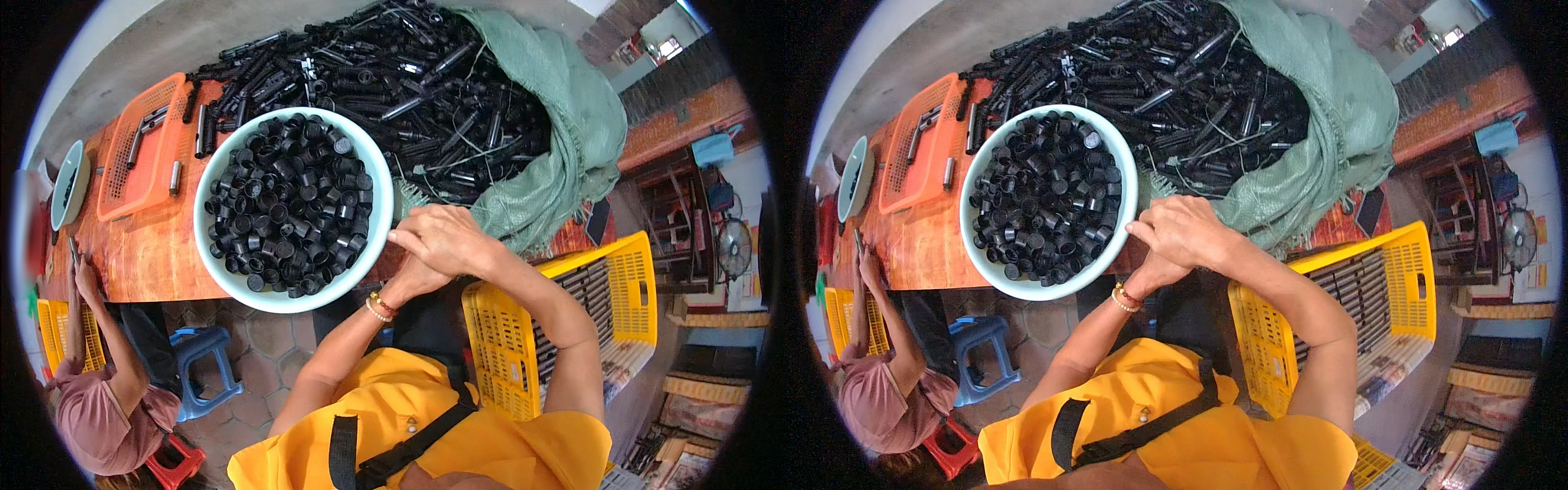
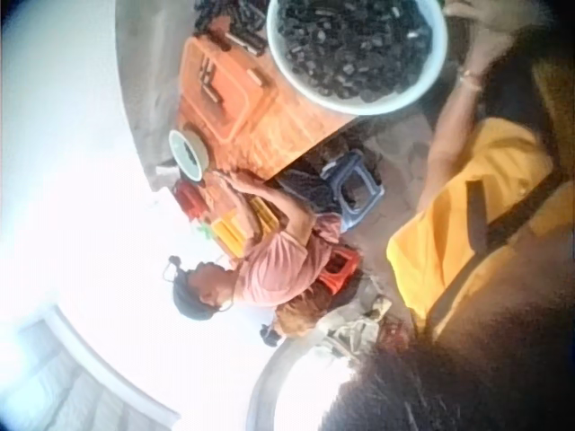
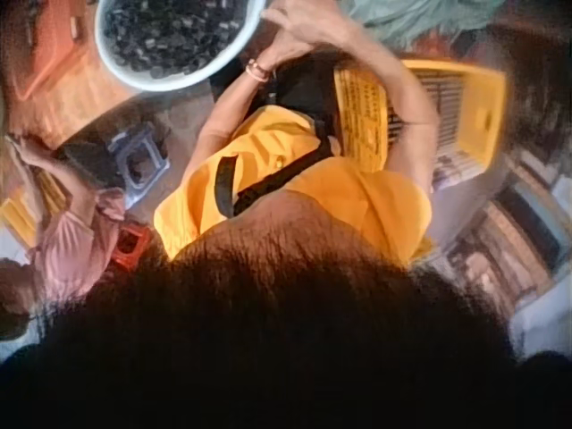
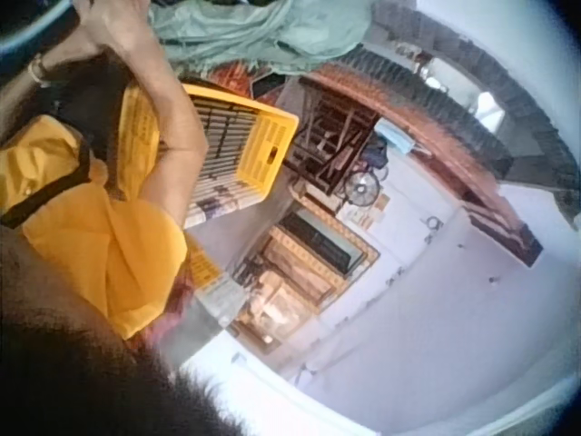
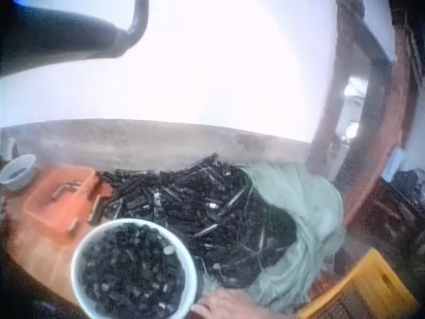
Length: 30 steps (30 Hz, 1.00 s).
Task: The person repeatedly picks a black cap from a bowl and screws it onto a metal rod held in the other hand. After each assembly, the completed unit is placed into a yellow basket. The process continues with multiple units.
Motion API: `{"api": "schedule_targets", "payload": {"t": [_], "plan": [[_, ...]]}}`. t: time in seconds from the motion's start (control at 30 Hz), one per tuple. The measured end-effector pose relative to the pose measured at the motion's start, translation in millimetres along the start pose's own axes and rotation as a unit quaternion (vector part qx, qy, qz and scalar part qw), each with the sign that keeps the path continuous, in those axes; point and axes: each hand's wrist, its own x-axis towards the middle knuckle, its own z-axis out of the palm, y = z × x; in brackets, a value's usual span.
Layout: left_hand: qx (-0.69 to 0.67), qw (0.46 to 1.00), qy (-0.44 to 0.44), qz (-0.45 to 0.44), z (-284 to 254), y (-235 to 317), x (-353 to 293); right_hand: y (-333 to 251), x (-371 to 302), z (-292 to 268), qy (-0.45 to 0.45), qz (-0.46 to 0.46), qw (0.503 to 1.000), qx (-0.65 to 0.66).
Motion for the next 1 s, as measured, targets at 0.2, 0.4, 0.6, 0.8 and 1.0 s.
{"api": "schedule_targets", "payload": {"t": [0.2, 0.4, 0.6, 0.8, 1.0], "plan": [[0.052, 0.994, 0.082, 0.058, 0, 8, 5, -5, -4, 5, 0.041, 0.073, 0.997, -0.004], [0.016, 0.996, 0.080, 0.046, 3, 16, 10, -6, -7, 10, 0.075, 0.135, 0.988, -0.010], [-0.011, 0.996, 0.087, 0.034, 0, 23, 9, -15, -7, 11, 0.111, 0.203, 0.973, -0.005], [-0.009, 0.996, 0.090, 0.022, 5, 3, -7, -5, -25, 13, 0.120, 0.210, 0.967, 0.084], [0.190, 0.980, 0.065, -0.007, -8, 16, -17, -7, -53, 11, 0.139, 0.126, 0.971, 0.147]]}}
